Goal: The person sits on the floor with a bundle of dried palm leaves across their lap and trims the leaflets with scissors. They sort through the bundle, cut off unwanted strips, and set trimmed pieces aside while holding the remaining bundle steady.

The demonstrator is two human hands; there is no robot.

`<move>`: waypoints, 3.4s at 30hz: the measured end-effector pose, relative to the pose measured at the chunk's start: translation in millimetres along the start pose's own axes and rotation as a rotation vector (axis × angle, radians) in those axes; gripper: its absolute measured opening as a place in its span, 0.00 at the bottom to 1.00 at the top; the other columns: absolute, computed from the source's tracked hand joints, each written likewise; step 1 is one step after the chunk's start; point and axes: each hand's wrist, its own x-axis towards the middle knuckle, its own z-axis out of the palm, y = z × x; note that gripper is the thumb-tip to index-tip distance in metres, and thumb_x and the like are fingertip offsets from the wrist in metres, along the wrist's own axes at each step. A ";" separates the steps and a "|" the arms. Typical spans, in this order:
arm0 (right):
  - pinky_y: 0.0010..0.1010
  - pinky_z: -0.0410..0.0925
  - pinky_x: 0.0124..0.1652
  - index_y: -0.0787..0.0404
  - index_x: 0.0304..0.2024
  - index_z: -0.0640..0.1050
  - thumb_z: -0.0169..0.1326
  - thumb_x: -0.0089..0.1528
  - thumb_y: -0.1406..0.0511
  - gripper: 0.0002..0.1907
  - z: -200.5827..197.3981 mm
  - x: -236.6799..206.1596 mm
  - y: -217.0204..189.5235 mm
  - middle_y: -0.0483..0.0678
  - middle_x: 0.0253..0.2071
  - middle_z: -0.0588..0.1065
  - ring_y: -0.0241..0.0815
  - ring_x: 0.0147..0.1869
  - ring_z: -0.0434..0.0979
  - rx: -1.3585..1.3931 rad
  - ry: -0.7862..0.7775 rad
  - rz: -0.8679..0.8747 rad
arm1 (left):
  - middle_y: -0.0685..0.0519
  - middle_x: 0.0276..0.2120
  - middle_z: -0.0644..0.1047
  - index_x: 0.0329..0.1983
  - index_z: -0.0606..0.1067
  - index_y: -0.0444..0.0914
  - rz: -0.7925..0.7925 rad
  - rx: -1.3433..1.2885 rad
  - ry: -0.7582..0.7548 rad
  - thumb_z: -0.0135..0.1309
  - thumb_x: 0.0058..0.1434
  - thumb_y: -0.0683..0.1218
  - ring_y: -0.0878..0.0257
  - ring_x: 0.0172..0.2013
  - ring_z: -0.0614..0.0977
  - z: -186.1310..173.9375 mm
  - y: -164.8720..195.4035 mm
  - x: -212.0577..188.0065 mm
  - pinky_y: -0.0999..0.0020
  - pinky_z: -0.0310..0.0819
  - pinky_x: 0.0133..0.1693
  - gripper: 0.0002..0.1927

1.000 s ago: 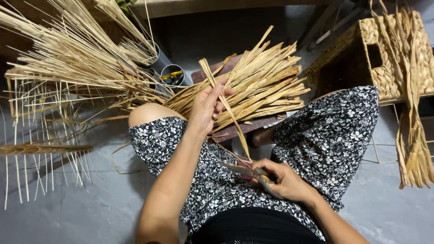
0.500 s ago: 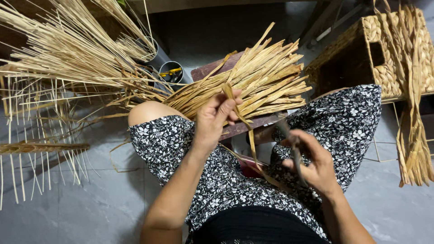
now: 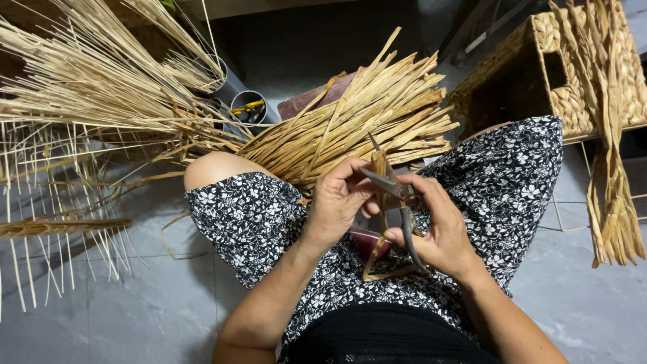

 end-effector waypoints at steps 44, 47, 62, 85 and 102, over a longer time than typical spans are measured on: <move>0.19 0.58 0.22 0.64 0.54 0.75 0.59 0.65 0.62 0.18 42.5 3.8 143.1 0.39 0.25 0.71 0.27 0.23 0.66 0.718 0.188 0.581 | 0.42 0.41 0.81 0.41 0.82 0.41 -0.281 1.493 0.495 0.59 0.59 0.52 0.41 0.43 0.82 -189.2 -57.4 192.9 0.48 0.76 0.45 0.12; 0.19 0.57 0.22 0.64 0.54 0.76 0.59 0.65 0.63 0.17 45.9 2.9 144.5 0.38 0.25 0.70 0.26 0.23 0.64 0.740 0.163 0.578 | 0.42 0.40 0.81 0.40 0.83 0.44 -0.328 1.589 0.500 0.63 0.53 0.52 0.42 0.44 0.81 -191.4 -62.9 192.2 0.49 0.76 0.46 0.13; 0.21 0.73 0.35 0.62 0.58 0.73 0.59 0.63 0.67 0.21 38.6 8.2 132.9 0.44 0.41 0.81 0.32 0.38 0.81 0.867 0.212 0.511 | 0.50 0.30 0.81 0.44 0.80 0.45 -0.320 1.205 -0.019 0.53 0.68 0.58 0.61 0.29 0.84 -13.8 -27.3 50.3 0.64 0.78 0.32 0.14; 0.32 0.77 0.49 0.63 0.59 0.73 0.62 0.62 0.70 0.23 51.1 -13.0 120.1 0.49 0.43 0.78 0.37 0.46 0.82 0.771 0.004 0.312 | 0.57 0.32 0.78 0.44 0.82 0.35 -0.112 0.535 0.163 0.56 0.72 0.53 0.72 0.32 0.74 -20.6 -33.8 76.4 0.73 0.69 0.36 0.16; 0.29 0.71 0.54 0.62 0.67 0.68 0.65 0.62 0.62 0.34 43.3 -2.4 113.4 0.50 0.50 0.74 0.38 0.54 0.75 0.470 0.192 0.311 | 0.55 0.27 0.78 0.45 0.81 0.38 -0.204 0.488 0.274 0.51 0.69 0.53 0.69 0.26 0.79 -43.1 -16.1 105.0 0.72 0.80 0.32 0.15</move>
